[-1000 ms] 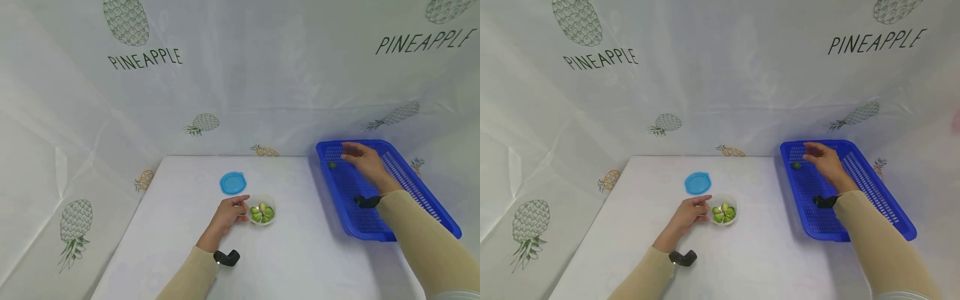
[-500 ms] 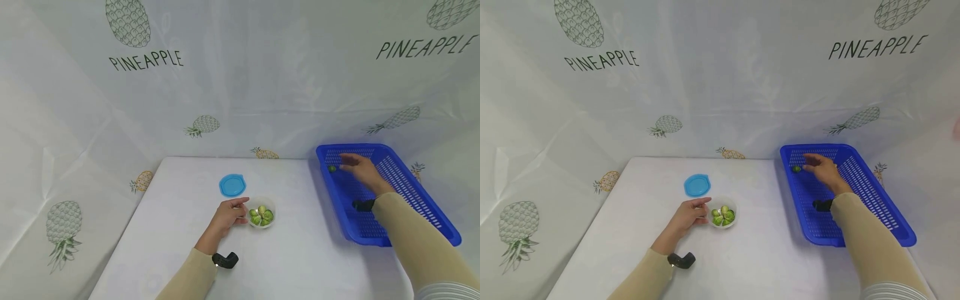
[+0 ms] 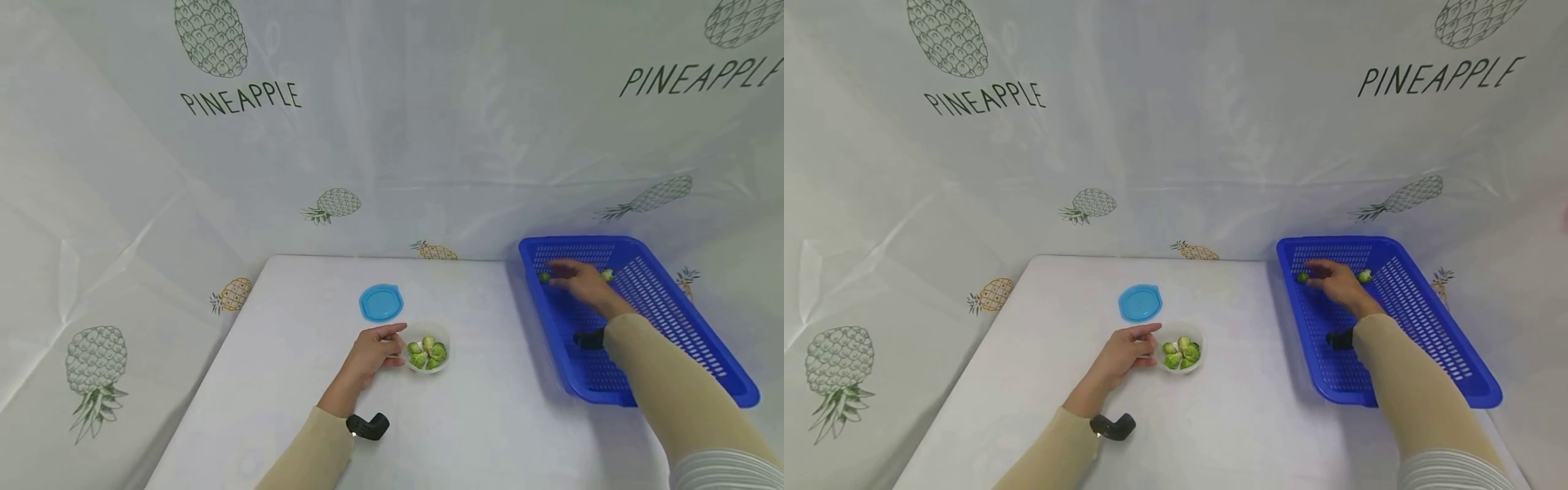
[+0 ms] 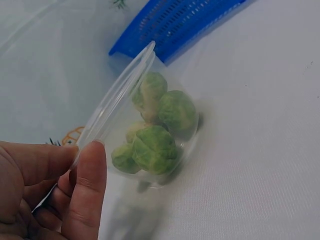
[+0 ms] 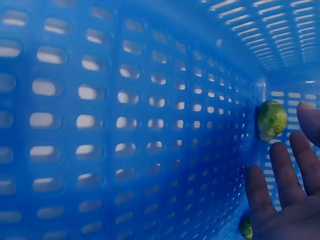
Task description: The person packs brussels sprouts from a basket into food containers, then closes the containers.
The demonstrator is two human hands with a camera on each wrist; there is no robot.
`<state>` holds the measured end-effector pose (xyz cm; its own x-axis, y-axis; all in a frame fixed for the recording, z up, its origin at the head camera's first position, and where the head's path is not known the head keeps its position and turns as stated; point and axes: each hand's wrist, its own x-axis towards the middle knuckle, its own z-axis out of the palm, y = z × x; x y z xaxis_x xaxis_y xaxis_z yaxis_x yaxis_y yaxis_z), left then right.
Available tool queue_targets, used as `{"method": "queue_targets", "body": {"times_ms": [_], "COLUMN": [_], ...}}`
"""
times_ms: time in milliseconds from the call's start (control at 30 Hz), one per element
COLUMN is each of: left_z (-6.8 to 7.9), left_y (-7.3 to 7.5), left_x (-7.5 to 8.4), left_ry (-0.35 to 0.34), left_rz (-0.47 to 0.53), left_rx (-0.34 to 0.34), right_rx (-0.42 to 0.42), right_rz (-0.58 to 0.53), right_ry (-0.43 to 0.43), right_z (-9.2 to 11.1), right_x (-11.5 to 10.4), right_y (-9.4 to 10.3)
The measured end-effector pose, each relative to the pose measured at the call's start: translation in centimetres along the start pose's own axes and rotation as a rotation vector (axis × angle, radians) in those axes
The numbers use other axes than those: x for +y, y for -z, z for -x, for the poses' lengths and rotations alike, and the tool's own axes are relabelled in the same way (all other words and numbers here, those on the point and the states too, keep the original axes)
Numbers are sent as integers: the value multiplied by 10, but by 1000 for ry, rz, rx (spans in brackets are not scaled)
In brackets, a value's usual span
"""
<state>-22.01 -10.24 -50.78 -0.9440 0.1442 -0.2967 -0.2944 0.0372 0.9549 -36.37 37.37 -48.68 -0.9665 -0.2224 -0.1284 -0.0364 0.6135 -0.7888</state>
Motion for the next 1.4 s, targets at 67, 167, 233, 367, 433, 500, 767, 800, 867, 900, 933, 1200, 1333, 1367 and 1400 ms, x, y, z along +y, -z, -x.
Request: {"method": "queue_targets", "body": {"times_ms": [67,167,233,367,433,500,767,800,867,900,933,1200,1333,1367,1400], "left_z": [0,1,1,1,1,1,1,1,1,0,0,2,1,0,0], "left_y": [-1,-1,-2,-4,-4,-4,-3,-3,-3,-3,-3,-4,-4,-4,-3], "left_x": [0,0,0,0,0,1,1,0,0,-1,-1,0,1,2,2], "left_ry": [-2,-4,-5,-4,-1,2,1,-1,3,2,3,-3,6,6,6], "left_rz": [0,-2,-4,-7,-8,-8,-9,-9,-6,-5,-3,-16,-15,-14,-12], "left_rx": [2,7,9,9,9,10,14,13,13,13,12,7,3,3,3], "right_rx": [1,5,8,21,24,28,107,122,142,148,153,173,184,188,188], "right_rz": [38,82,106,148,166,183,215,216,218,215,212,193,178,171,166], "right_ry": [11,28,34,42,44,44,30,31,36,38,38,31,20,22,22], "right_z": [0,-1,-2,-3,-3,-3,0,1,3,4,5,12,16,17,18], "right_x": [-1,-3,-3,1,4,6,15,15,15,15,15,14,9,8,6], "right_y": [-1,-3,-4,-5,-5,-4,-3,-2,-1,-1,0,7,9,9,9]}}
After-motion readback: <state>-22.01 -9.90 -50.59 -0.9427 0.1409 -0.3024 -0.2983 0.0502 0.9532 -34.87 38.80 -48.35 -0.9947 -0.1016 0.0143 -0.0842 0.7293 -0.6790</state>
